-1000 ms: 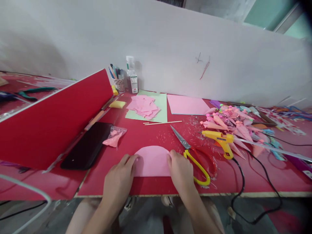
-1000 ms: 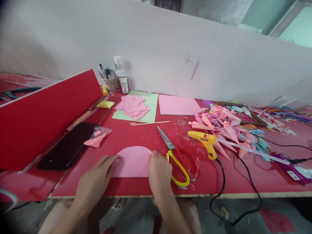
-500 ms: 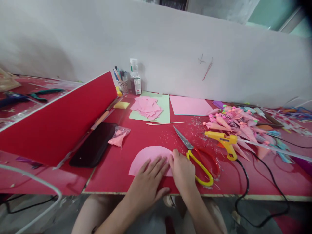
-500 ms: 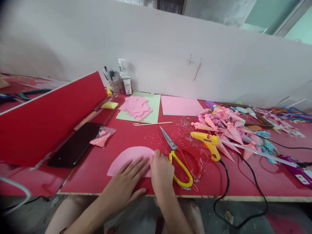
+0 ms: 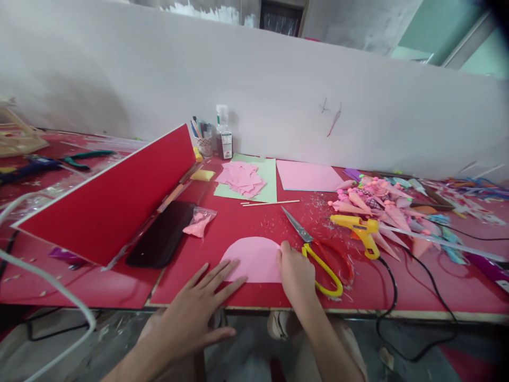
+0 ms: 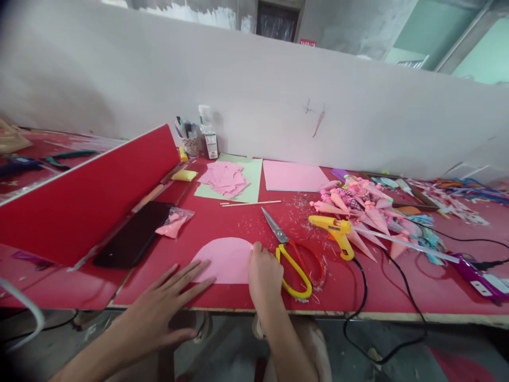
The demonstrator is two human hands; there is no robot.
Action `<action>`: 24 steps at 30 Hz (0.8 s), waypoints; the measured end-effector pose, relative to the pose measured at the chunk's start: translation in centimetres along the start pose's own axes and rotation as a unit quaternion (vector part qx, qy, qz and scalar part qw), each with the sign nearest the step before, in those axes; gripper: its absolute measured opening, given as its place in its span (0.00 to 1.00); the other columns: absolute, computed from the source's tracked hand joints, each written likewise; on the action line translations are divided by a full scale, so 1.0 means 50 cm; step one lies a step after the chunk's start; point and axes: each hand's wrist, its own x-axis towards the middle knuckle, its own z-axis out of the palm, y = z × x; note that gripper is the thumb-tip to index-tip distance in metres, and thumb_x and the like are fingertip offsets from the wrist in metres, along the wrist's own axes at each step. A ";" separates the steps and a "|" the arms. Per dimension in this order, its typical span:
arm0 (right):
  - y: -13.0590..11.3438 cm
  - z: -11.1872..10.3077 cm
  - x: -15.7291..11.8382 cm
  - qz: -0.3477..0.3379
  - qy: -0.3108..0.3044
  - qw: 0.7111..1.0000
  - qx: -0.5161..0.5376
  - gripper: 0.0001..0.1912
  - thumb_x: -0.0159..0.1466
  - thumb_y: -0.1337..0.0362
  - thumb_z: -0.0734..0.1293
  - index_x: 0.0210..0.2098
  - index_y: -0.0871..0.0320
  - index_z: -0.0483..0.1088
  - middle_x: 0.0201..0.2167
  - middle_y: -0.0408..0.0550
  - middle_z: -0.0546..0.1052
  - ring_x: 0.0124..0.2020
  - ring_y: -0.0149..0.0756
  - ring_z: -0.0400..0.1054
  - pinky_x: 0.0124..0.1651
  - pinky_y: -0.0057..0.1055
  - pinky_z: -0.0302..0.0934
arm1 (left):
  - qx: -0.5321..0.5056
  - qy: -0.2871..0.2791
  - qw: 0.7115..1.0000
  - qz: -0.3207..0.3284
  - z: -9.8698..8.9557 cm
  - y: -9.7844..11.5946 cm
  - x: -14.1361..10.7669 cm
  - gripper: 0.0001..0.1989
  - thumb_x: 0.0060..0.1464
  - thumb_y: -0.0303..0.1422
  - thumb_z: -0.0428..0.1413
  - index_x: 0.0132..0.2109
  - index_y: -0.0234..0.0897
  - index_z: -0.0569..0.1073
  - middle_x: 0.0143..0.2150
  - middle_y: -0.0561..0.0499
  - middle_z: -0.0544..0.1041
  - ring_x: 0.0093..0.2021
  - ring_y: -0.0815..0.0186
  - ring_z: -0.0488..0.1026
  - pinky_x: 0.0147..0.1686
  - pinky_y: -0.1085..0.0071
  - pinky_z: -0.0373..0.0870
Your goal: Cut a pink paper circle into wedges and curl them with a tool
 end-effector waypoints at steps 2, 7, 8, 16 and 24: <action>-0.001 0.000 0.001 -0.001 -0.004 1.000 0.001 0.08 0.64 0.68 0.55 0.38 0.60 0.64 0.26 0.50 0.74 0.29 0.39 0.72 0.24 0.27 0.59 | 0.011 0.004 1.000 -0.011 -0.003 -0.008 -0.017 0.40 0.45 0.52 0.50 0.62 0.52 0.43 0.64 0.51 0.49 0.61 0.57 0.51 0.56 0.55 0.50; -0.003 -0.009 -0.004 -0.031 0.063 0.997 -0.018 0.13 0.63 0.72 0.54 0.45 0.63 0.64 0.34 0.56 0.73 0.37 0.43 0.68 0.33 0.33 0.62 | 0.045 0.013 0.999 -0.019 -0.004 -0.022 -0.042 0.44 0.42 0.47 0.57 0.62 0.53 0.43 0.63 0.52 0.53 0.60 0.56 0.54 0.56 0.55 0.51; -0.005 -0.012 -0.012 -0.063 0.094 0.993 -0.017 0.15 0.62 0.73 0.54 0.48 0.62 0.63 0.39 0.57 0.72 0.41 0.44 0.66 0.38 0.37 0.62 | 0.050 0.011 0.999 -0.017 -0.005 -0.023 -0.043 0.44 0.42 0.46 0.57 0.62 0.53 0.42 0.63 0.52 0.53 0.60 0.56 0.54 0.56 0.55 0.51; -0.043 0.017 -0.135 -0.294 0.093 0.934 0.181 0.21 0.63 0.54 0.57 0.53 0.54 0.60 0.49 0.48 0.68 0.51 0.39 0.58 0.58 0.45 0.42 | 0.057 0.011 0.998 -0.022 -0.018 -0.012 -0.040 0.38 0.45 0.35 0.55 0.61 0.51 0.48 0.62 0.52 0.54 0.59 0.58 0.56 0.55 0.58 0.54; 0.027 0.039 -0.150 -0.220 0.147 0.947 0.184 0.17 0.63 0.59 0.58 0.50 0.54 0.64 0.48 0.46 0.70 0.53 0.35 0.58 0.59 0.40 0.41 | 0.042 0.048 0.998 -0.021 -0.015 -0.019 -0.051 0.34 0.48 0.35 0.53 0.61 0.51 0.49 0.60 0.54 0.60 0.58 0.61 0.58 0.56 0.62 0.54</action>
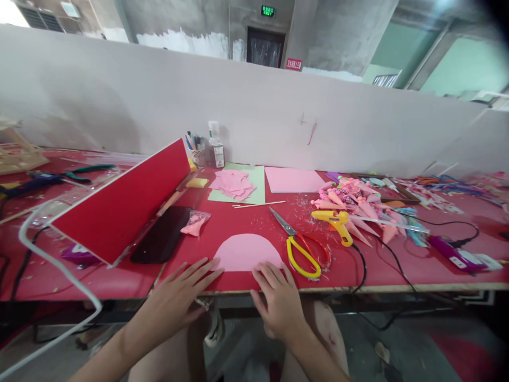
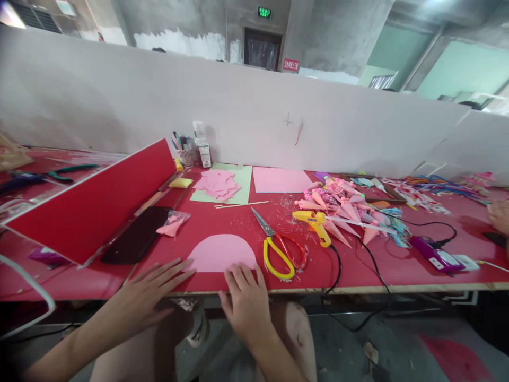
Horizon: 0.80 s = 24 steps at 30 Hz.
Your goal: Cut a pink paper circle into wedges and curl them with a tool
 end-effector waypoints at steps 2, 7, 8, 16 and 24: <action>0.016 -0.015 -0.013 0.016 -0.001 1.000 -0.013 0.18 0.62 0.60 0.58 0.51 0.55 0.65 0.50 0.46 0.69 0.53 0.36 0.57 0.58 0.40 0.43 | 0.000 -0.001 1.000 -0.008 -0.002 -0.001 -0.005 0.34 0.48 0.35 0.53 0.61 0.50 0.50 0.60 0.54 0.60 0.58 0.62 0.58 0.55 0.64 0.56; 0.040 -0.045 -0.034 0.051 -0.011 0.998 -0.029 0.17 0.61 0.62 0.59 0.49 0.58 0.67 0.51 0.48 0.68 0.53 0.39 0.57 0.55 0.37 0.50 | 0.000 -0.030 0.999 -0.034 -0.017 -0.005 -0.014 0.30 0.48 0.30 0.49 0.59 0.46 0.55 0.59 0.53 0.61 0.57 0.62 0.60 0.54 0.64 0.58; 0.043 -0.048 -0.036 0.054 -0.007 0.998 -0.034 0.17 0.61 0.62 0.59 0.48 0.58 0.67 0.50 0.48 0.68 0.53 0.40 0.58 0.54 0.37 0.51 | -0.004 -0.035 0.999 -0.038 -0.021 -0.005 -0.015 0.29 0.48 0.29 0.48 0.59 0.45 0.57 0.59 0.53 0.61 0.57 0.62 0.60 0.54 0.64 0.58; 0.066 -0.047 -0.043 0.028 0.021 0.997 -0.066 0.16 0.61 0.65 0.58 0.45 0.63 0.68 0.47 0.53 0.71 0.49 0.39 0.62 0.54 0.39 0.53 | -0.017 -0.009 0.999 -0.049 -0.040 0.004 -0.004 0.23 0.49 0.27 0.46 0.53 0.42 0.65 0.53 0.50 0.69 0.51 0.62 0.66 0.52 0.64 0.61; 0.050 -0.042 -0.037 0.012 0.021 0.999 -0.027 0.13 0.60 0.63 0.60 0.43 0.61 0.67 0.42 0.51 0.71 0.47 0.39 0.62 0.56 0.42 0.48 | 0.012 0.054 0.998 0.028 -0.023 0.089 0.058 0.30 0.49 0.40 0.52 0.58 0.42 0.56 0.58 0.48 0.63 0.56 0.57 0.58 0.54 0.59 0.54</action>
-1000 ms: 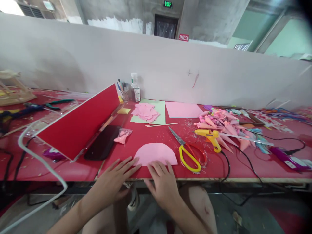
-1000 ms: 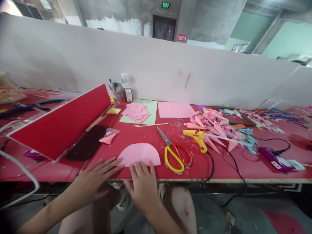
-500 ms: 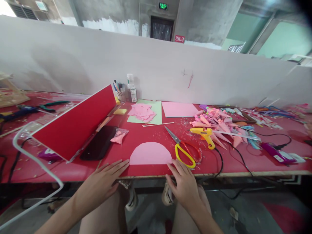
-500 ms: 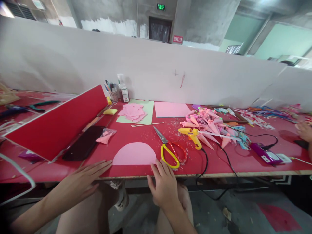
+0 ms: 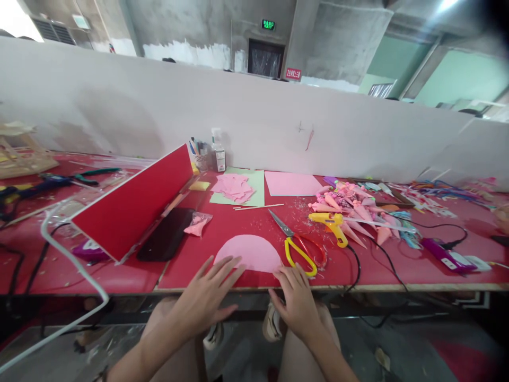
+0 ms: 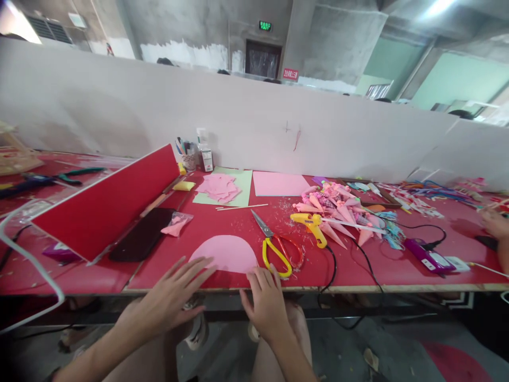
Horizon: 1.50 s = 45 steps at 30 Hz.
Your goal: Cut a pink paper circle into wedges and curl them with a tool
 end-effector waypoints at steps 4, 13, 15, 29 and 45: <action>-0.005 0.010 0.007 -0.035 -0.021 0.999 -0.009 0.15 0.60 0.62 0.62 0.45 0.60 0.65 0.41 0.50 0.71 0.44 0.40 0.62 0.54 0.41 0.49 | -0.002 -0.027 1.000 0.000 0.022 0.011 0.019 0.22 0.51 0.31 0.52 0.54 0.43 0.61 0.51 0.50 0.69 0.51 0.63 0.64 0.52 0.64 0.56; -0.006 -0.032 0.040 -0.083 -0.079 0.989 0.099 0.08 0.63 0.69 0.58 0.32 0.58 0.69 0.30 0.45 0.70 0.34 0.33 0.62 0.38 0.28 0.55 | 0.020 0.020 0.999 0.040 -0.031 -0.001 0.017 0.09 0.57 0.29 0.46 0.39 0.42 0.70 0.35 0.53 0.73 0.35 0.67 0.68 0.38 0.69 0.59; -0.003 -0.055 0.062 -0.079 -0.057 0.982 0.164 0.09 0.64 0.68 0.58 0.31 0.59 0.68 0.30 0.46 0.70 0.35 0.32 0.62 0.39 0.28 0.55 | 0.021 0.081 0.995 0.048 -0.045 -0.011 0.023 0.08 0.57 0.32 0.46 0.40 0.41 0.69 0.37 0.53 0.74 0.36 0.67 0.68 0.39 0.68 0.58; -0.074 -0.105 0.140 -0.204 0.014 0.978 0.053 0.06 0.58 0.70 0.59 0.25 0.58 0.64 0.21 0.43 0.68 0.26 0.32 0.59 0.33 0.29 0.49 | -0.027 0.005 0.998 0.060 -0.100 0.018 0.071 0.15 0.59 0.33 0.42 0.27 0.37 0.67 0.18 0.54 0.68 0.18 0.70 0.62 0.19 0.72 0.45; 0.047 -0.118 0.139 -0.062 0.058 0.986 0.144 0.07 0.56 0.72 0.58 0.28 0.58 0.66 0.24 0.44 0.70 0.28 0.31 0.63 0.34 0.26 0.54 | -0.156 -0.085 0.984 -0.015 -0.143 -0.038 0.027 0.17 0.59 0.35 0.40 0.25 0.36 0.64 0.18 0.56 0.64 0.18 0.73 0.58 0.21 0.74 0.47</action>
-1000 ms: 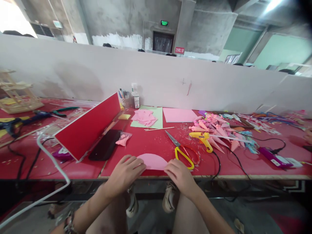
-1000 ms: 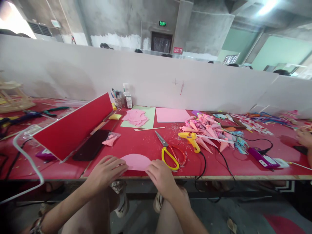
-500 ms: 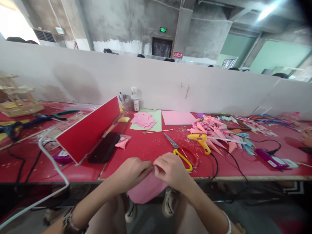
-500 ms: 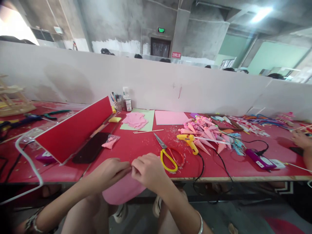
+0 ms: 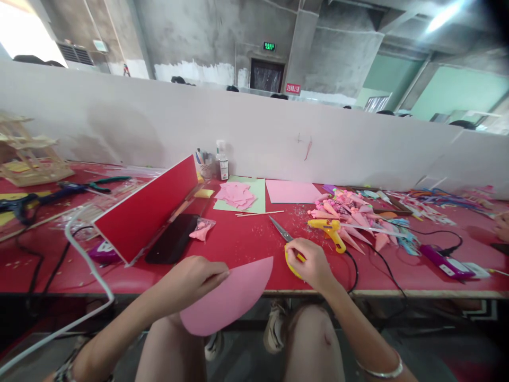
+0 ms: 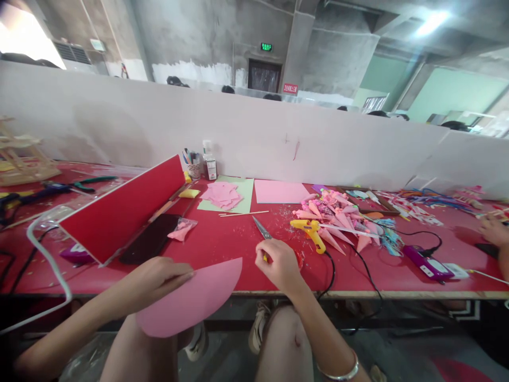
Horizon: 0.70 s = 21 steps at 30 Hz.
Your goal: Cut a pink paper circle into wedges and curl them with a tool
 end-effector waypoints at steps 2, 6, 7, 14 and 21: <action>-0.027 -0.005 0.006 -0.017 -0.040 0.997 0.065 0.08 0.59 0.69 0.60 0.38 0.58 0.66 0.31 0.46 0.72 0.34 0.32 0.64 0.39 0.27 0.55 | 0.006 -0.004 1.000 0.006 -0.003 0.008 0.004 0.17 0.59 0.35 0.39 0.25 0.36 0.64 0.19 0.56 0.65 0.19 0.73 0.59 0.21 0.74 0.48; -0.076 -0.006 0.025 -0.069 -0.173 0.980 0.063 0.07 0.63 0.64 0.60 0.32 0.58 0.68 0.29 0.44 0.73 0.32 0.31 0.64 0.40 0.28 0.53 | 0.072 0.007 0.997 0.021 -0.013 0.031 0.017 0.17 0.59 0.34 0.40 0.26 0.36 0.65 0.20 0.56 0.68 0.21 0.71 0.63 0.22 0.74 0.51; -0.083 -0.004 0.029 -0.073 -0.185 0.978 0.054 0.10 0.64 0.64 0.58 0.29 0.58 0.67 0.26 0.43 0.73 0.29 0.30 0.63 0.40 0.27 0.52 | 0.098 0.021 0.995 0.028 -0.015 0.035 0.021 0.15 0.59 0.34 0.41 0.27 0.36 0.66 0.21 0.55 0.69 0.22 0.71 0.64 0.24 0.74 0.52; -0.099 0.004 0.037 -0.076 -0.227 0.971 0.004 0.17 0.65 0.59 0.55 0.25 0.60 0.66 0.21 0.44 0.71 0.25 0.29 0.60 0.34 0.26 0.50 | 0.221 0.074 0.972 0.039 -0.005 0.047 0.038 0.08 0.52 0.24 0.46 0.36 0.37 0.68 0.29 0.52 0.73 0.30 0.66 0.69 0.37 0.67 0.61; -0.110 0.000 0.041 -0.099 -0.221 0.969 0.046 0.16 0.65 0.61 0.56 0.24 0.60 0.65 0.20 0.42 0.69 0.24 0.28 0.59 0.30 0.25 0.48 | 0.179 0.122 0.974 0.073 0.002 0.083 0.043 0.06 0.50 0.26 0.47 0.27 0.38 0.64 0.21 0.55 0.70 0.23 0.68 0.67 0.29 0.71 0.60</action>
